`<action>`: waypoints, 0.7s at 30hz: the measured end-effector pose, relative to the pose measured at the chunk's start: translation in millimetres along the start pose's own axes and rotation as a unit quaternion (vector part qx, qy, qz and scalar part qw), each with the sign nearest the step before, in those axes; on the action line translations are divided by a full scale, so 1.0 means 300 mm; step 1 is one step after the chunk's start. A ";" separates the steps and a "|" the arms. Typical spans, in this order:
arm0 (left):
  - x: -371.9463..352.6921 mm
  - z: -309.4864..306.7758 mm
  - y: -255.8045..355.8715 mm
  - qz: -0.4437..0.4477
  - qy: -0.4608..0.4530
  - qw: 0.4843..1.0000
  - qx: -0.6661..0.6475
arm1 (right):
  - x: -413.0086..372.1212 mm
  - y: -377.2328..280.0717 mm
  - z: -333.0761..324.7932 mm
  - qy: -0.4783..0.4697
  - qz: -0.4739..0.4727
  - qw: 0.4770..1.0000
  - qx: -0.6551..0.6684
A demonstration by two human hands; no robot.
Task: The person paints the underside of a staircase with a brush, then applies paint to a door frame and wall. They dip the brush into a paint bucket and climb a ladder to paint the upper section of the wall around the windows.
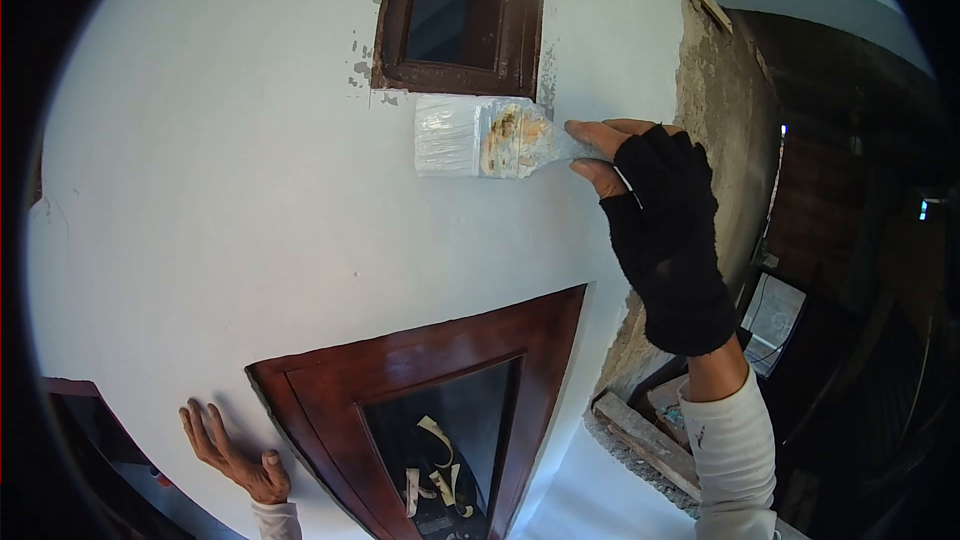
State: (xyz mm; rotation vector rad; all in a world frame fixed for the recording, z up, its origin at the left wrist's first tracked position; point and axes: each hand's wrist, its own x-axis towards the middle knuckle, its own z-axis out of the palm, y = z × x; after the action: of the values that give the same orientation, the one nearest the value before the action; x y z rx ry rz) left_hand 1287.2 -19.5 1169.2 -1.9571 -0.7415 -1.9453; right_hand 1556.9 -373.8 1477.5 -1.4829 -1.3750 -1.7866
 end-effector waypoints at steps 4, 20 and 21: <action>0.000 0.001 0.002 -0.001 -0.003 1.000 -0.006 | -0.008 0.015 0.005 -0.023 0.016 1.000 -0.014; 0.006 0.001 0.007 -0.004 0.004 1.000 -0.020 | -0.088 0.045 -0.098 -0.019 0.073 0.996 -0.051; 0.006 0.002 0.005 -0.002 0.002 1.000 -0.018 | -0.076 0.040 -0.086 -0.019 0.075 0.996 -0.050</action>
State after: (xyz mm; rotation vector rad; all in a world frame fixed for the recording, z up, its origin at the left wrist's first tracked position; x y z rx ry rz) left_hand 1288.4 -20.3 1171.2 -1.9748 -0.7149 -1.9778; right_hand 1562.1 -407.1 1463.4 -1.6328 -1.1741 -1.7639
